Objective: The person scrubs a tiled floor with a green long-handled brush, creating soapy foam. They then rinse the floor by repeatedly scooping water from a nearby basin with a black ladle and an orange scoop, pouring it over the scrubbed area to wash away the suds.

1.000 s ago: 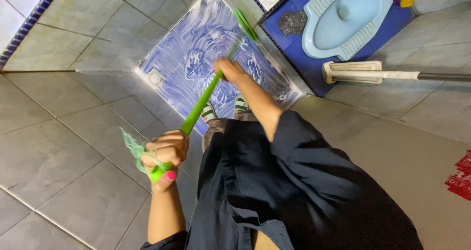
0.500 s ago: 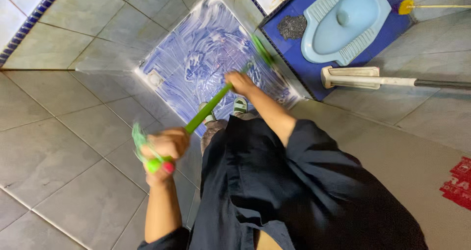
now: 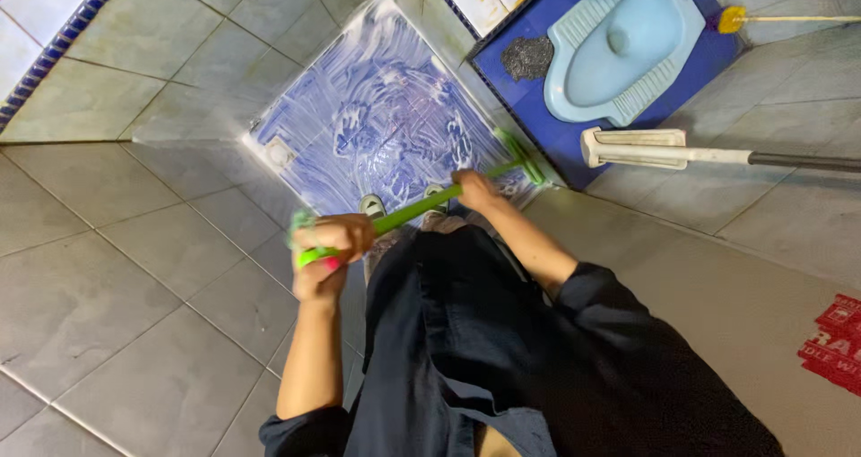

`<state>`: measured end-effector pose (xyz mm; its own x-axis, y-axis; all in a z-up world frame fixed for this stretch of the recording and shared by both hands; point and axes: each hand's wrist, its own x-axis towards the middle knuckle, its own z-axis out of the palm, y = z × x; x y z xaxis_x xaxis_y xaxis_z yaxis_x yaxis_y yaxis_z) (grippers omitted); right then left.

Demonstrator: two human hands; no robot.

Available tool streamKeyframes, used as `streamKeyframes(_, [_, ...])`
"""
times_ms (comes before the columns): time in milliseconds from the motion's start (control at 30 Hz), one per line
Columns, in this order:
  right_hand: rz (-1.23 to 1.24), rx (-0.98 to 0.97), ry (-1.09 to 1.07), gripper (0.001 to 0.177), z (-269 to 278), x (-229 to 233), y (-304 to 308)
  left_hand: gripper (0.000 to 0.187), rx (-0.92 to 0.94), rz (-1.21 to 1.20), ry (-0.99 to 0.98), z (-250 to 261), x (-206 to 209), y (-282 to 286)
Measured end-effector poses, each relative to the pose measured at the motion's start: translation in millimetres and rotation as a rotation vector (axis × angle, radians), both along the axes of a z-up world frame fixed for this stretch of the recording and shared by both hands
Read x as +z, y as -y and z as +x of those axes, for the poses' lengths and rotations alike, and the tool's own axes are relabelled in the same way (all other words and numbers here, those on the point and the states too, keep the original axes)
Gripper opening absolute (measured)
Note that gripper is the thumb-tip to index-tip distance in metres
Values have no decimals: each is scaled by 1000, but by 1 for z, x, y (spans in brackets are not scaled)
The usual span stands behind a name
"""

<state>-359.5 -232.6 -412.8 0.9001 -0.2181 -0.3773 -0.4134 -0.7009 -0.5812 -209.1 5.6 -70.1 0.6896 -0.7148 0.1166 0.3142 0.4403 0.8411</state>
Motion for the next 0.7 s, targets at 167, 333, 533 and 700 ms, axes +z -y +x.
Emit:
streamKeyframes(167, [38,127,553,12,91,-18,-5,40,-47,59,390,-3,36,-25])
streamKeyframes(333, [1421,-862,102,18,194,-28,-12,31,-6,82,540,7,30,-5])
streamKeyframes(533, [46,-77,284,28,78,-25,-12,40,63,33,182,29,24,-3])
streamKeyframes(700, [31,-175,-5,21,38,-19,-10,45,-23,-8,173,23,15,12])
